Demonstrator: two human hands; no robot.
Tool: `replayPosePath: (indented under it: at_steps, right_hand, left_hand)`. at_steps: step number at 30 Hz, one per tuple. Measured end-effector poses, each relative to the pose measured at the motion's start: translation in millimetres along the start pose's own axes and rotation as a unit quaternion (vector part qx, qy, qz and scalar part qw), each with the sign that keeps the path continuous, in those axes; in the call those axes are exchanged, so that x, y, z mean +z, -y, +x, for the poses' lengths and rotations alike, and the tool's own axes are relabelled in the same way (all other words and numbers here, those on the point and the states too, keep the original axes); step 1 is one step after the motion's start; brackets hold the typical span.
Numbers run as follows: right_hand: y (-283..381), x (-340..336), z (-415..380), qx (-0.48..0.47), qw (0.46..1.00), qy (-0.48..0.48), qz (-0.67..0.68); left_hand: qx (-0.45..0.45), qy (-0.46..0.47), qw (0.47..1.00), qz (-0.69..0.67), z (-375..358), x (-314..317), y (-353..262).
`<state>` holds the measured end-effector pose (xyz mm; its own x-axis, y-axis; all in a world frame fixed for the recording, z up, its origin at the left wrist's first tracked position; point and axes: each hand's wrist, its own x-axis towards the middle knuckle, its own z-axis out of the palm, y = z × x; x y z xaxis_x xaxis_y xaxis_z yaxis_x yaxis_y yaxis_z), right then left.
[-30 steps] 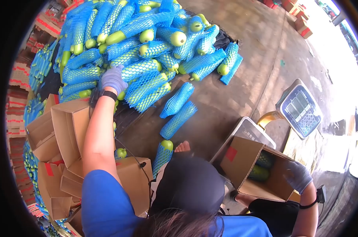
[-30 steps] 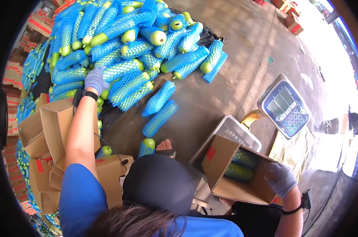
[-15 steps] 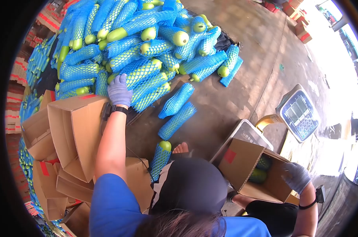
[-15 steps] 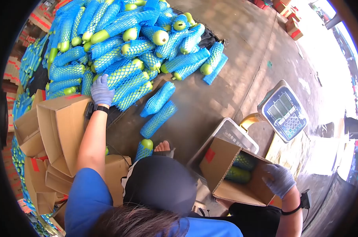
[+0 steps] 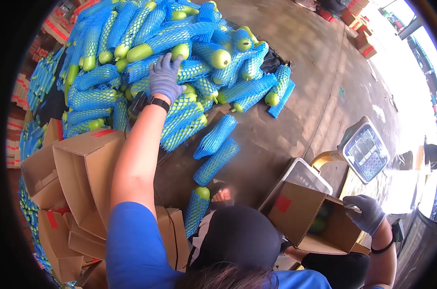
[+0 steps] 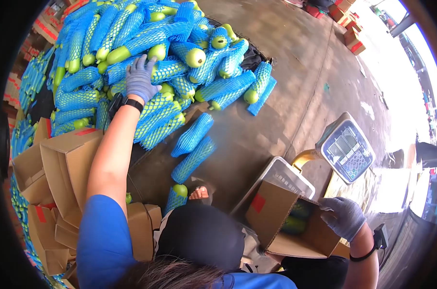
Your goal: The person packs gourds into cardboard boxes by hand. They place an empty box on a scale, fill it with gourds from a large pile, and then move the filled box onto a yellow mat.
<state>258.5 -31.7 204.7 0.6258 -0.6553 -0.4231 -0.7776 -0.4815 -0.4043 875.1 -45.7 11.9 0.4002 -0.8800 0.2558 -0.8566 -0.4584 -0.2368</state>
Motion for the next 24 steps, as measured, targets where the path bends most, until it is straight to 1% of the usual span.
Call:
replayPosePath:
  at_steps: [1,2,4,6,7,8,10,11,13,16,18,19,20,21,22,23,24]
  right_hand:
    - [2,0,3,0.008,1.000,0.001,0.000]
    - [5,0,5,0.012,1.000,-0.004,-0.001]
    - [9,-2,4,0.007,1.000,0.007,0.014]
    - [4,-3,-3,0.006,1.000,0.010,0.002]
    - [1,-4,-5,-0.003,1.000,0.015,-0.009]
    - [-1,-4,-9,0.001,1.000,0.015,-0.007]
    - [-3,-6,-14,0.013,0.999,0.018,-0.050]
    - [-4,-6,-16,0.012,0.999,0.018,-0.049]
    - [-9,-6,-22,0.006,1.000,-0.007,-0.027]
    - [-8,-11,-26,0.004,0.999,-0.012,-0.037]
    - [-14,-11,-28,-0.005,0.999,-0.016,-0.036]
    - [-16,-12,-28,-0.014,0.999,-0.017,-0.038]
    - [-16,-11,-27,-0.016,0.999,-0.017,-0.036]
    - [-16,-11,-26,-0.032,0.998,-0.029,-0.037]
    - [-15,-12,-23,-0.046,0.997,-0.040,-0.039]
    - [-12,-12,-19,-0.053,0.996,-0.065,-0.038]
    - [-5,-12,-13,-0.087,0.988,-0.117,-0.047]
  left_hand:
    - [0.005,0.088,0.996,0.026,12,-12,-17]
    - [0.034,0.078,0.996,0.022,19,2,-21]
    - [-0.046,0.166,0.983,-0.058,55,61,-19]
    - [0.074,0.105,0.992,0.008,43,27,-18]
    - [0.074,0.116,0.990,-0.013,40,8,-20]
    - [0.069,0.133,0.989,-0.003,42,-10,-22]
    - [0.042,0.122,0.991,-0.039,41,-27,-22]
    - [0.042,0.122,0.991,-0.038,37,-33,-20]
    - [0.006,0.115,0.990,-0.087,26,-46,-14]
    - [-0.051,0.076,0.979,-0.184,-3,-51,8]
    - [-0.131,0.080,0.922,-0.356,-15,-18,45]
    - [-0.193,0.074,0.868,-0.452,-26,3,61]
    - [-0.226,0.050,0.775,-0.588,-44,17,71]
    - [-0.259,0.069,0.687,-0.676,-65,-4,65]
    - [-0.287,0.088,0.585,-0.754,-85,-28,58]
    - [-0.257,0.097,0.560,-0.782,-99,-36,56]
    - [-0.225,0.110,0.532,-0.809,-110,-41,51]
